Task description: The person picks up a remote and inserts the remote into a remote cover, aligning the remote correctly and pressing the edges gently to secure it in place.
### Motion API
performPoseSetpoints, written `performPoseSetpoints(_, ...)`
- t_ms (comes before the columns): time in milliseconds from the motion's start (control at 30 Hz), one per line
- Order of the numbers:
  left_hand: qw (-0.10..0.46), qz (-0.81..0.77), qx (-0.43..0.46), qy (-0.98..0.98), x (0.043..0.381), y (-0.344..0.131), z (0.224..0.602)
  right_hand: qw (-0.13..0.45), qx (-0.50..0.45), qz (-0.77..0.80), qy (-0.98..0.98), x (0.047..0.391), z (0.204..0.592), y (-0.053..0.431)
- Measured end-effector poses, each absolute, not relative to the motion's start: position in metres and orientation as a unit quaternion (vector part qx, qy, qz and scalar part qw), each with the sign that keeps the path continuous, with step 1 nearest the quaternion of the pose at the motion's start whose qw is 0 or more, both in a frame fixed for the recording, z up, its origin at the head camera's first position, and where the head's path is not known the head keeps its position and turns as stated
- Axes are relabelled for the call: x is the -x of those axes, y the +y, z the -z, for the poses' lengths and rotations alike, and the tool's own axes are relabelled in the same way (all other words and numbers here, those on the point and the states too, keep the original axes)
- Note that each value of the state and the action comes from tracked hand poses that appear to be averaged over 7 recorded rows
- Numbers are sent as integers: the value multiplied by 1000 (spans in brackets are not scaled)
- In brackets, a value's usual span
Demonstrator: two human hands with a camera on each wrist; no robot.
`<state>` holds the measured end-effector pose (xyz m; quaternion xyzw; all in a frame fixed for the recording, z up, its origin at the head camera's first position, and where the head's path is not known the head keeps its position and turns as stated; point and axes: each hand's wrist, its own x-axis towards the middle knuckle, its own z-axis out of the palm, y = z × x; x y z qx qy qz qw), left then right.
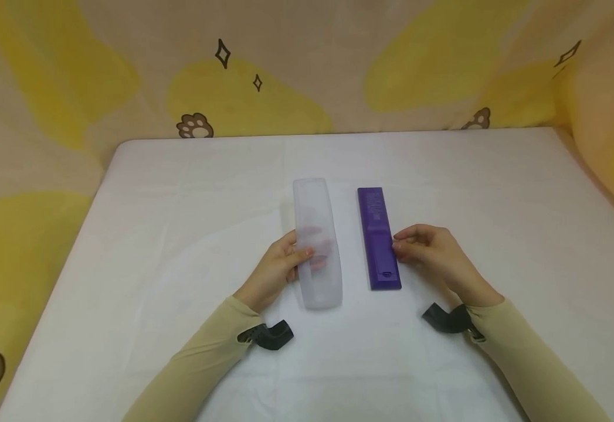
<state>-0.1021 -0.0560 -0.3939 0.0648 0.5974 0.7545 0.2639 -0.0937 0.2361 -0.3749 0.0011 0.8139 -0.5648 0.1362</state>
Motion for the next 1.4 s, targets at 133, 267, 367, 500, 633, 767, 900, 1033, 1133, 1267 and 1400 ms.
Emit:
performPoseSetpoints(133, 261, -752, -65, 601, 102, -56, 394, 143, -6, 559, 817, 94, 375, 236)
performPoseSetpoints(267, 261, -755, -66, 597, 102, -55, 393, 149, -10, 552, 821, 94, 374, 234)
performPoseSetpoints(367, 263, -756, -66, 595, 102, -55, 393, 156, -11, 554, 818, 94, 374, 232)
performPoseSetpoints(500, 267, -756, -63, 595, 102, -54, 395, 156, -17, 546, 823, 95, 375, 229)
performPoseSetpoints(633, 267, -755, -62, 596, 102, -54, 395, 146, -26, 491, 858, 94, 375, 225)
performPoseSetpoints(767, 265, -754, -62, 598, 101, -54, 396, 143, -32, 423, 894, 94, 374, 220)
performPoseSetpoints(900, 266, -755, -62, 597, 101, -53, 396, 146, -39, 396, 906, 97, 374, 216)
performPoseSetpoints(1033, 265, -757, -62, 594, 101, -54, 396, 140, -30, 362, 921, 100, 372, 213)
performPoseSetpoints(1133, 263, -758, -60, 594, 100, -54, 395, 135, -21, 335, 932, 103, 372, 211)
performPoseSetpoints(1267, 262, -758, -59, 595, 101, -53, 395, 147, -25, 340, 928, 106, 373, 212)
performPoseSetpoints(1400, 261, -757, -61, 595, 101, -53, 395, 167, -39, 363, 916, 107, 373, 213)
